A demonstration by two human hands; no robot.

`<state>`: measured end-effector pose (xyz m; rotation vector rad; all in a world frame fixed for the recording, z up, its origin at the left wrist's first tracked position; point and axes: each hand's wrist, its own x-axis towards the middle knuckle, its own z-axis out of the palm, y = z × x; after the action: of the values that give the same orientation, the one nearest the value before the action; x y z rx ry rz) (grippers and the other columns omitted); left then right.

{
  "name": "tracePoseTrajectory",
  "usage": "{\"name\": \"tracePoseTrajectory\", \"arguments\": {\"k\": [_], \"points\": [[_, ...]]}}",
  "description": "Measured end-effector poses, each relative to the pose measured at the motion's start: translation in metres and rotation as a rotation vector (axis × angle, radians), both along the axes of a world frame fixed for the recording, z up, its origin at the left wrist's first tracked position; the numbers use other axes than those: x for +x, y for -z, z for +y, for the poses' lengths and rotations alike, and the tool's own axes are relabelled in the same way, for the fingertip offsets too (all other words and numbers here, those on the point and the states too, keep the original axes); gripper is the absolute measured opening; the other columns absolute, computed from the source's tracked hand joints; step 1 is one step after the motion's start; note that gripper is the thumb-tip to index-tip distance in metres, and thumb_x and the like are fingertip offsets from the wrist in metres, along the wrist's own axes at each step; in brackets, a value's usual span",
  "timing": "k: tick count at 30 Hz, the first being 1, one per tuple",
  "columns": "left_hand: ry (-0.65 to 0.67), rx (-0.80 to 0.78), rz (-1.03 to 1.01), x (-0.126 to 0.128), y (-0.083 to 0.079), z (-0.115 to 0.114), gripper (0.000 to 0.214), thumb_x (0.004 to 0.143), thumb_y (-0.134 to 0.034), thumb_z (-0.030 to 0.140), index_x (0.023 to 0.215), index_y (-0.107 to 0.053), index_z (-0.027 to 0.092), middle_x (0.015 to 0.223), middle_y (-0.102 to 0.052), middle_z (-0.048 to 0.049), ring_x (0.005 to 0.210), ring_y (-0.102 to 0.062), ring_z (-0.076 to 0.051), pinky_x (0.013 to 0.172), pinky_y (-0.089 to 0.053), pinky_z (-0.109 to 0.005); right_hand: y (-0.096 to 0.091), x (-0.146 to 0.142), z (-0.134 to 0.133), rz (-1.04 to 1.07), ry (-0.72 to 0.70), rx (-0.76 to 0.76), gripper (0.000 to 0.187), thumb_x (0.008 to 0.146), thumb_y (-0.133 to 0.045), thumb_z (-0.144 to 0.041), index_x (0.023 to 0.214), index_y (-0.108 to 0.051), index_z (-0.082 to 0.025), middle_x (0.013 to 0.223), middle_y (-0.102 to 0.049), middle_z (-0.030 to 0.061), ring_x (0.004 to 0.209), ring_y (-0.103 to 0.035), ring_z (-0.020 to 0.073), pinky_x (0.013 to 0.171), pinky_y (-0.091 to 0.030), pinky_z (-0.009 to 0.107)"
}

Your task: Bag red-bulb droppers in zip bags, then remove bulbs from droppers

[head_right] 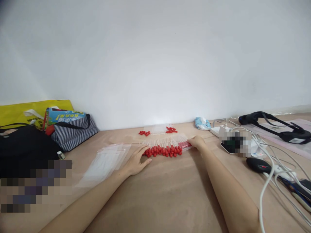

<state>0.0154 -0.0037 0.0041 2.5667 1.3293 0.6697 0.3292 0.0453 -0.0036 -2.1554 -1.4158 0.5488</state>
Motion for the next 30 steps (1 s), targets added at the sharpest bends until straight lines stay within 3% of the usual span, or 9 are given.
{"name": "tracePoseTrajectory", "arguments": {"k": [11, 19, 23, 27, 30], "points": [[0.015, 0.028, 0.009, 0.001, 0.0, 0.002, 0.05, 0.077, -0.051, 0.032, 0.122, -0.041, 0.015, 0.128, -0.044, -0.011, 0.12, -0.037, -0.024, 0.103, -0.025, -0.045, -0.011, 0.007, -0.004, 0.086, -0.064, 0.379, 0.012, 0.075, -0.047, -0.023, 0.065, -0.044, -0.019, 0.056, -0.049, -0.0017, 0.047, -0.047, 0.0107, 0.049, -0.033, 0.022], [-0.013, 0.047, -0.039, 0.0, 0.002, 0.001, 0.055, 0.075, -0.052, 0.03, 0.124, -0.037, 0.011, 0.129, -0.042, -0.0146, 0.121, -0.035, -0.026, 0.102, -0.027, -0.045, -0.015, 0.007, -0.007, 0.311, 0.082, 0.621, 0.016, 0.071, -0.05, -0.03, 0.065, -0.038, -0.021, 0.056, -0.043, -0.0029, 0.055, -0.044, 0.0135, 0.054, -0.034, 0.026], [-0.031, 0.059, -0.08, -0.001, 0.004, 0.001, 0.062, 0.073, -0.054, 0.031, 0.126, -0.033, 0.009, 0.133, -0.034, -0.0167, 0.124, -0.029, -0.027, 0.103, -0.025, -0.043, -0.015, -0.006, -0.014, 0.573, 0.049, 0.635, 0.027, 0.071, -0.045, -0.047, 0.068, -0.034, -0.022, 0.059, -0.045, -0.0029, 0.052, -0.046, 0.0123, 0.048, -0.038, 0.025], [-0.017, 0.086, -0.245, -0.008, 0.003, -0.003, 0.052, 0.077, -0.048, 0.032, 0.124, -0.037, 0.012, 0.131, -0.036, -0.0138, 0.125, -0.028, -0.025, 0.104, -0.022, -0.043, -0.019, -0.035, -0.032, 0.796, -0.166, 0.553, 0.038, 0.063, -0.053, -0.055, 0.066, -0.036, -0.022, 0.054, -0.046, -0.0056, 0.044, -0.044, 0.0087, 0.04, -0.037, 0.021], [-0.017, 0.051, -0.458, -0.018, 0.002, -0.013, 0.041, 0.083, -0.035, 0.029, 0.121, -0.039, 0.015, 0.128, -0.041, -0.0102, 0.122, -0.033, -0.023, 0.103, -0.024, -0.042, -0.018, -0.062, -0.056, 0.869, -0.32, 0.437, 0.04, 0.06, -0.059, -0.056, 0.066, -0.041, -0.021, 0.047, -0.044, -0.0073, 0.033, -0.037, 0.0056, 0.03, -0.026, 0.018]]}}
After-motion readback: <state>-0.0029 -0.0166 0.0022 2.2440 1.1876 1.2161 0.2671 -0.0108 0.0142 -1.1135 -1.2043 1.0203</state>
